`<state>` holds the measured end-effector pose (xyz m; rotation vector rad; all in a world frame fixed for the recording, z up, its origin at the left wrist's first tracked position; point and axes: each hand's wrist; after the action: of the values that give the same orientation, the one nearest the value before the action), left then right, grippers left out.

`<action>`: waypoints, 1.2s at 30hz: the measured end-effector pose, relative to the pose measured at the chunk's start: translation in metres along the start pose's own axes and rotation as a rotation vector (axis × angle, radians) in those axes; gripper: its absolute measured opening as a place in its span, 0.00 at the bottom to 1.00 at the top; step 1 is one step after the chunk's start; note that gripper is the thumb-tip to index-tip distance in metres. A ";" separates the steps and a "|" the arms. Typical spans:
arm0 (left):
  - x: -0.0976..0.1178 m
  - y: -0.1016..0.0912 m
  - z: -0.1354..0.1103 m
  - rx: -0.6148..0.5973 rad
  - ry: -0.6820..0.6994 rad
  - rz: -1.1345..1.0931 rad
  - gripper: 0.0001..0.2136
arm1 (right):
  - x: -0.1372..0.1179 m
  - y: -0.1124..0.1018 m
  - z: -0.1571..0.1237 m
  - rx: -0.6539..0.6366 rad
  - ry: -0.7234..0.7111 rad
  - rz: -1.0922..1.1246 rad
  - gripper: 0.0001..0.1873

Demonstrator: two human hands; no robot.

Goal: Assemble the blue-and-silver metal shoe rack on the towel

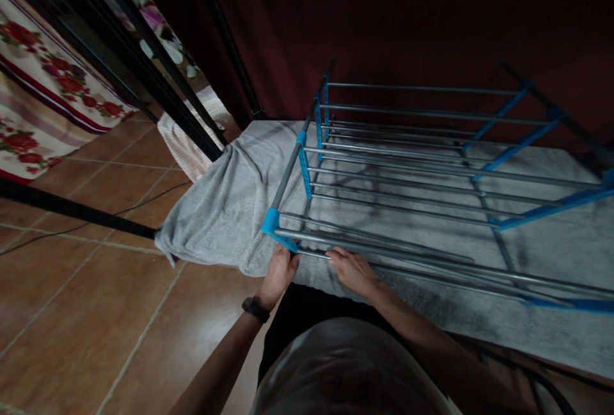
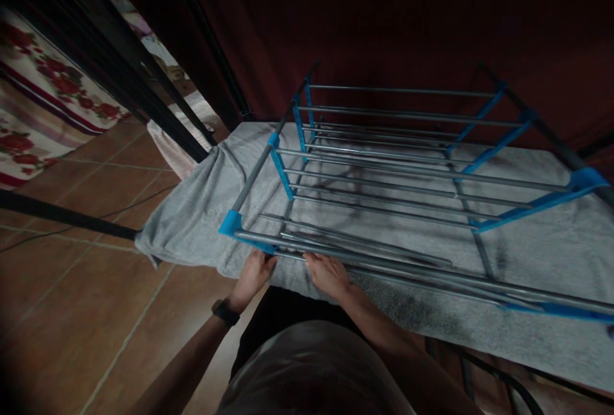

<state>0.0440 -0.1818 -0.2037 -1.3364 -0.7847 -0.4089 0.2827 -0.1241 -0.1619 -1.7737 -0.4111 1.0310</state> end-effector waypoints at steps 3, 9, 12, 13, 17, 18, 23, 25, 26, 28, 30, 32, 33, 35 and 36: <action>0.003 0.000 0.000 0.033 -0.005 -0.018 0.02 | -0.001 -0.001 0.001 0.000 -0.002 0.006 0.21; -0.001 0.001 0.000 -0.001 -0.036 -0.156 0.16 | -0.004 -0.001 0.001 0.040 -0.038 -0.039 0.20; -0.005 -0.002 0.005 -0.032 -0.066 -0.203 0.20 | -0.008 0.000 -0.002 0.113 -0.084 -0.123 0.18; -0.006 -0.003 0.007 -0.035 -0.073 -0.198 0.20 | -0.009 0.001 -0.005 0.152 -0.103 -0.150 0.19; -0.008 -0.009 0.016 -0.036 -0.103 -0.130 0.24 | 0.002 0.012 -0.045 0.334 -0.140 -0.148 0.22; -0.008 -0.010 0.018 -0.036 -0.111 -0.123 0.25 | 0.009 0.016 -0.063 0.397 -0.115 -0.126 0.22; -0.015 -0.013 0.026 -0.052 -0.113 -0.058 0.27 | 0.066 0.039 -0.179 0.934 0.404 0.050 0.16; -0.018 -0.014 0.031 -0.069 -0.104 -0.029 0.26 | 0.092 0.041 -0.225 1.195 0.715 0.125 0.15; -0.019 -0.014 0.033 -0.074 -0.095 -0.018 0.25 | 0.105 0.040 -0.246 1.314 0.849 0.145 0.16; -0.020 -0.015 0.037 -0.077 -0.070 0.013 0.23 | 0.132 0.034 -0.277 1.481 1.008 0.154 0.24; -0.022 -0.016 0.039 -0.069 -0.055 0.063 0.21 | 0.155 0.025 -0.294 1.539 1.017 0.192 0.30; -0.024 -0.017 0.039 -0.051 -0.057 0.118 0.20 | 0.173 0.015 -0.296 1.494 0.977 0.248 0.32; -0.025 -0.017 0.039 -0.047 -0.054 0.139 0.20 | 0.180 0.011 -0.293 1.453 0.966 0.267 0.32; -0.027 -0.017 0.038 -0.039 -0.024 0.168 0.21 | 0.187 0.006 -0.284 1.383 0.976 0.275 0.30; -0.028 -0.017 0.037 -0.041 -0.002 0.181 0.22 | 0.188 0.005 -0.278 1.366 0.995 0.270 0.29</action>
<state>0.0031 -0.1542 -0.2098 -1.4329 -0.6535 -0.2814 0.6121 -0.1635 -0.2140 -0.8313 0.9727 0.2576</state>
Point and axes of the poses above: each hand's wrist, its own z-axis towards the middle knuckle, its own y-axis out of the palm, x = y × z, and after that the axes turned 10 degrees about -y, right-handed
